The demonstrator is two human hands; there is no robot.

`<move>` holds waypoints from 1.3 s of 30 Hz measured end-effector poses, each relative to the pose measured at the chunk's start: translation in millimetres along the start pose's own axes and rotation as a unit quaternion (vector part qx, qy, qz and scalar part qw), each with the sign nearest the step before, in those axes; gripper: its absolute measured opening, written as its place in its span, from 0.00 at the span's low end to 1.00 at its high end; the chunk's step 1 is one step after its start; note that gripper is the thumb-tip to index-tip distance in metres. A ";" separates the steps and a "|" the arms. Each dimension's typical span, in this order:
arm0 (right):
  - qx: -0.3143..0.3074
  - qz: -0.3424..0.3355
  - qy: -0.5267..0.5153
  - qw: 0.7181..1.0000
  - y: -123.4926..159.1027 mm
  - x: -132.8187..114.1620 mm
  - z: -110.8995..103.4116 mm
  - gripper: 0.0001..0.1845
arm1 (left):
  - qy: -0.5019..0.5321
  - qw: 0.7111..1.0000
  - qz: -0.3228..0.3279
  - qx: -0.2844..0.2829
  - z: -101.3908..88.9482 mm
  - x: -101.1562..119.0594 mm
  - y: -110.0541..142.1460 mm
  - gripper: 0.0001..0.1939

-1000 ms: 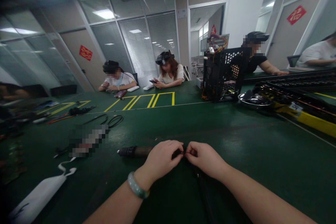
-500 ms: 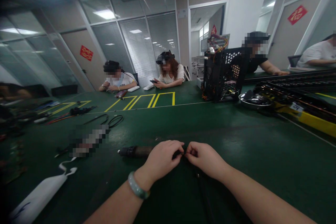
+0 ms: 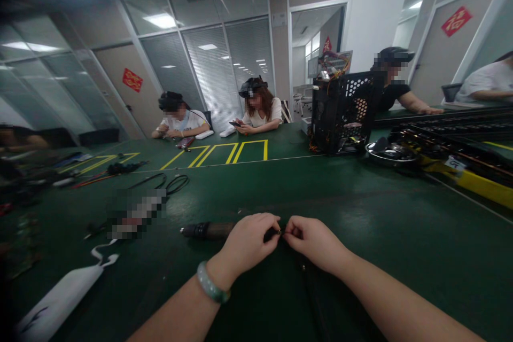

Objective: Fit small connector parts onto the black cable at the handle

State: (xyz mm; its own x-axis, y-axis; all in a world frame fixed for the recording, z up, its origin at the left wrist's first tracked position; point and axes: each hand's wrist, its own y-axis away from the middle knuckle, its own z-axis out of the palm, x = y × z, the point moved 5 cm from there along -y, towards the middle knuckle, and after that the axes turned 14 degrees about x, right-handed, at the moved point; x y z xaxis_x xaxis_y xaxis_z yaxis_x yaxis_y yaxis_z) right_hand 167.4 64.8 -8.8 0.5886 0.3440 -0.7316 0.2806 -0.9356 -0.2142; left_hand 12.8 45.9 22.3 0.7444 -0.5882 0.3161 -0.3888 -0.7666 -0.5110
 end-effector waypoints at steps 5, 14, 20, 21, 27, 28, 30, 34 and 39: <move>0.003 0.000 -0.002 1.000 0.4 0.0 0.3 0.07 | 0.001 1.000 0.001 -0.002 -1.2 1.0 -0.6 0.05; -0.001 0.005 -0.018 1.000 0.5 0.4 -0.9 0.08 | 0.006 1.000 0.009 -0.015 -1.6 2.9 -0.9 0.07; -0.002 0.009 -0.023 1.000 0.6 1.5 0.2 0.08 | 0.002 1.000 0.001 -0.013 -1.7 2.3 -0.1 0.05; -0.002 0.009 -0.022 1.000 0.5 1.4 0.2 0.08 | 0.004 1.000 0.002 -0.012 -1.8 2.2 0.1 0.05; 0.000 0.003 -0.020 1.000 0.1 -0.1 -0.4 0.07 | 0.023 1.000 0.001 0.007 -0.6 0.5 0.5 0.04; 0.003 0.001 -0.018 1.000 0.0 -0.2 -0.5 0.07 | 0.024 1.000 0.000 0.008 0.1 0.1 0.5 0.04; 0.006 -0.001 -0.013 1.000 0.2 -0.1 -0.3 0.07 | 0.023 1.000 0.000 0.007 1.4 -0.4 0.4 0.04; 0.006 0.002 0.003 1.000 1.2 -1.2 -0.3 0.08 | 0.017 1.000 0.007 -0.005 3.0 -0.9 0.4 0.05; 0.008 0.007 0.021 1.000 2.1 -4.3 -2.1 0.08 | 0.011 1.000 0.016 -0.011 5.2 -2.4 0.2 0.07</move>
State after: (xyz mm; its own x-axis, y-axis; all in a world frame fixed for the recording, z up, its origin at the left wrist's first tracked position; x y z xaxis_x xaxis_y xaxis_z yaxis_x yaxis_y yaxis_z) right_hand 167.0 61.5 -4.7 0.6238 0.3334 -0.7069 0.2593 -0.9415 -0.2152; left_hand 13.7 48.4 17.3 0.7190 -0.6185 0.3172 -0.4246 -0.7521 -0.5040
